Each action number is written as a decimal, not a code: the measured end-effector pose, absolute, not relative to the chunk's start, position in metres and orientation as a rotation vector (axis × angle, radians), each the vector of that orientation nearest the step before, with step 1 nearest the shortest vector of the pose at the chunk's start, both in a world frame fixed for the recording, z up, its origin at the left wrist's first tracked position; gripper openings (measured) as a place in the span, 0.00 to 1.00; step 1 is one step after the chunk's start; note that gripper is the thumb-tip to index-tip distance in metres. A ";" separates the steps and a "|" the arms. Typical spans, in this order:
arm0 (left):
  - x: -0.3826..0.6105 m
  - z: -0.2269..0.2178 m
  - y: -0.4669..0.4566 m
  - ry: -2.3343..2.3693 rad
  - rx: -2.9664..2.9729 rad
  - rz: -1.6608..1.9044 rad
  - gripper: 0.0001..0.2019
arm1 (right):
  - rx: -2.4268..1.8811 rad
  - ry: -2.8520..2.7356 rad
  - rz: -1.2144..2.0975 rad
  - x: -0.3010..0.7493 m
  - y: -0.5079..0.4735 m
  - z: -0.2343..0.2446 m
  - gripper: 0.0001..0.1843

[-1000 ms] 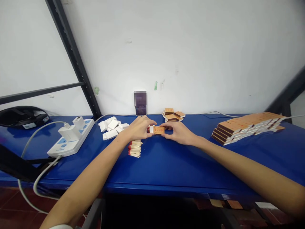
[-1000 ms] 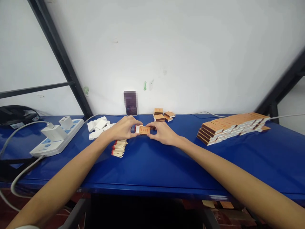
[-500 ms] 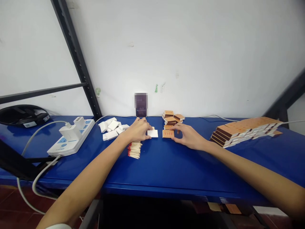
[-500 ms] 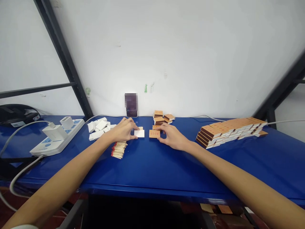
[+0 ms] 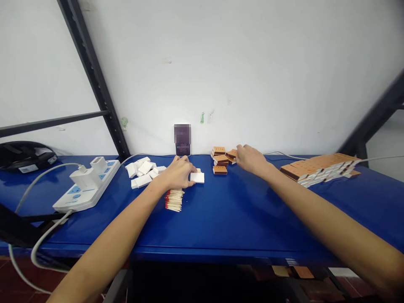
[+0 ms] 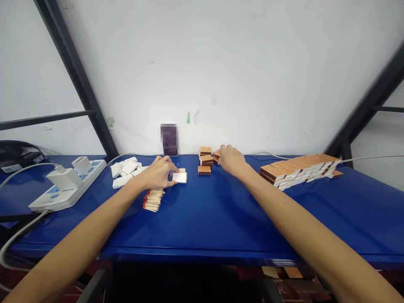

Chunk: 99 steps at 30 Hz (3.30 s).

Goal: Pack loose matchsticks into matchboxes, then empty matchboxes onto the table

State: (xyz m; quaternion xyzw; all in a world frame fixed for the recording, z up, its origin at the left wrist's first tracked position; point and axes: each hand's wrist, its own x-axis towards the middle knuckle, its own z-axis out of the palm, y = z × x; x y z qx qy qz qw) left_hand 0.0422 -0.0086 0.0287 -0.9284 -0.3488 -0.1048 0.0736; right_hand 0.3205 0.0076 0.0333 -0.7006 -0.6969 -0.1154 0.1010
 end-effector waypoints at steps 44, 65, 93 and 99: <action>-0.006 0.037 0.000 -1.316 -2.691 -0.477 0.29 | -1.919 -2.492 -0.112 0.464 -0.063 0.065 0.25; 0.034 0.039 -0.014 -1.159 -2.723 -0.779 0.15 | -0.972 -1.983 1.133 0.279 -0.068 0.019 0.28; 0.043 0.034 -0.033 -0.746 -2.850 -1.240 0.23 | -0.732 -1.078 1.882 0.242 -0.043 0.019 0.21; 0.047 0.036 -0.032 -1.034 -2.975 -1.328 0.16 | -0.747 -1.114 1.837 0.247 -0.038 0.020 0.19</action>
